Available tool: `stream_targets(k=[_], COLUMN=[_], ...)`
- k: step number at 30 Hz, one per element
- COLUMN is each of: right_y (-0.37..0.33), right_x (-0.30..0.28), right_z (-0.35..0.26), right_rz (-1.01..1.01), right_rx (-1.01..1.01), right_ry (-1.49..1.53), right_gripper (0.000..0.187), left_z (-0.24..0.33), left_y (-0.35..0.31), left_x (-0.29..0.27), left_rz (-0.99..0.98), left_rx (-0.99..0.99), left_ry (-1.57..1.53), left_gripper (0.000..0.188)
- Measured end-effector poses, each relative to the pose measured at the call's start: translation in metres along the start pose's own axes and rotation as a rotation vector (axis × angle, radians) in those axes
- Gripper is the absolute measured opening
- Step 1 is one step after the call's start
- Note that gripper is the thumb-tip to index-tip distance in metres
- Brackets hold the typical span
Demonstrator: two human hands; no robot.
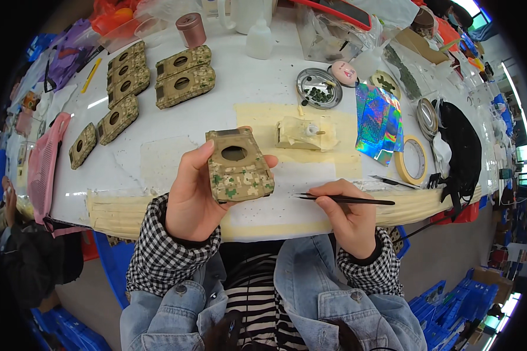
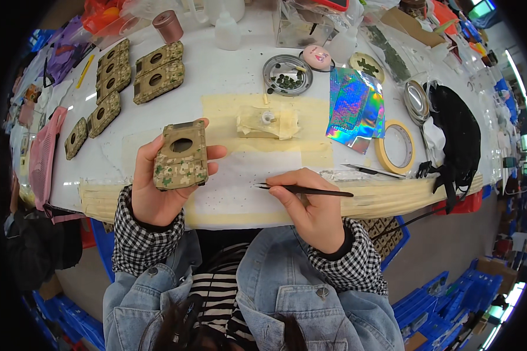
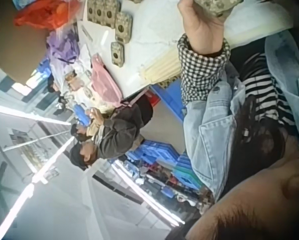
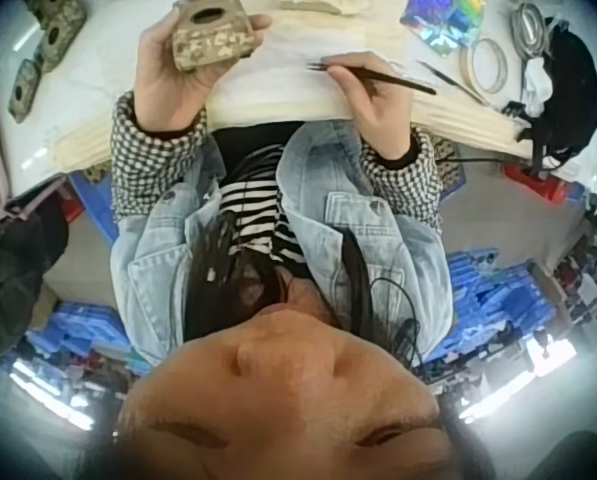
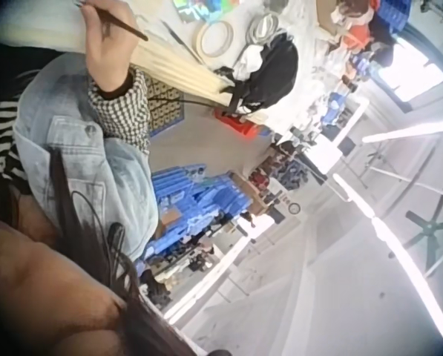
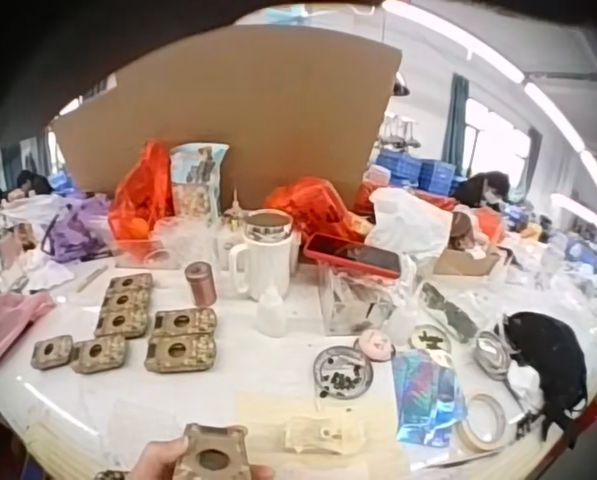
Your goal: The recorder uses tweezers and a stylus to apply decorative elements and clean camouflage-patterned toy tank bodies at a factory workbench.
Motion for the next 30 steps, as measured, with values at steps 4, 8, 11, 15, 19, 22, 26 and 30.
stream_targets(k=[4, 8, 11, 15, 19, 22, 26, 30], right_y=[0.0032, 0.0044, 0.0052, 0.0060, 0.0065, 0.0058, 0.0058, 0.0056], right_x=[0.0013, 0.0010, 0.0010, 0.0016, 0.0020, 0.0018, 0.0014, 0.0014], right_z=[0.0054, 0.0047, 0.0055, 0.0043, 0.0023, 0.0044, 0.0052, 0.0052], right_rz=[-0.028, -0.048, -0.042, -0.044, -0.042, -0.036, -0.029, -0.029], right_rx=[0.038, 0.050, 0.035, 0.035, 0.032, 0.028, 0.018, 0.019], right_ry=[0.080, 0.045, 0.023, 0.014, -0.002, -0.009, -0.011, -0.006], right_gripper=[0.014, 0.012, 0.011, 0.011, 0.011, 0.012, 0.012, 0.012], left_z=[0.0005, 0.0005, 0.0001, 0.0004, 0.0004, 0.0002, 0.0002, 0.0002], left_y=[-0.0009, -0.0005, -0.0007, -0.0009, -0.0008, -0.0009, -0.0005, -0.0009], left_x=[0.0003, 0.0002, -0.0003, 0.0001, 0.0007, 0.0000, -0.0001, -0.0005], left_rz=[0.009, 0.022, 0.010, 0.005, 0.017, 0.005, -0.001, -0.005], left_rx=[0.003, 0.001, 0.002, 0.007, 0.007, 0.004, 0.004, 0.006], left_ry=[-0.013, -0.008, -0.016, -0.011, 0.006, 0.008, 0.013, 0.013], left_gripper=[0.058, 0.058, 0.057, 0.057, 0.058, 0.059, 0.059, 0.059])
Point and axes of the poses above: each hand's wrist, its own y-axis towards the middle knuckle, its own x-axis out of the palm, z = x × y, the point moved 4 cm from there along y, towards the middle knuckle, and after that the axes turned 2 degrees about -y, right-handed, at the moved point
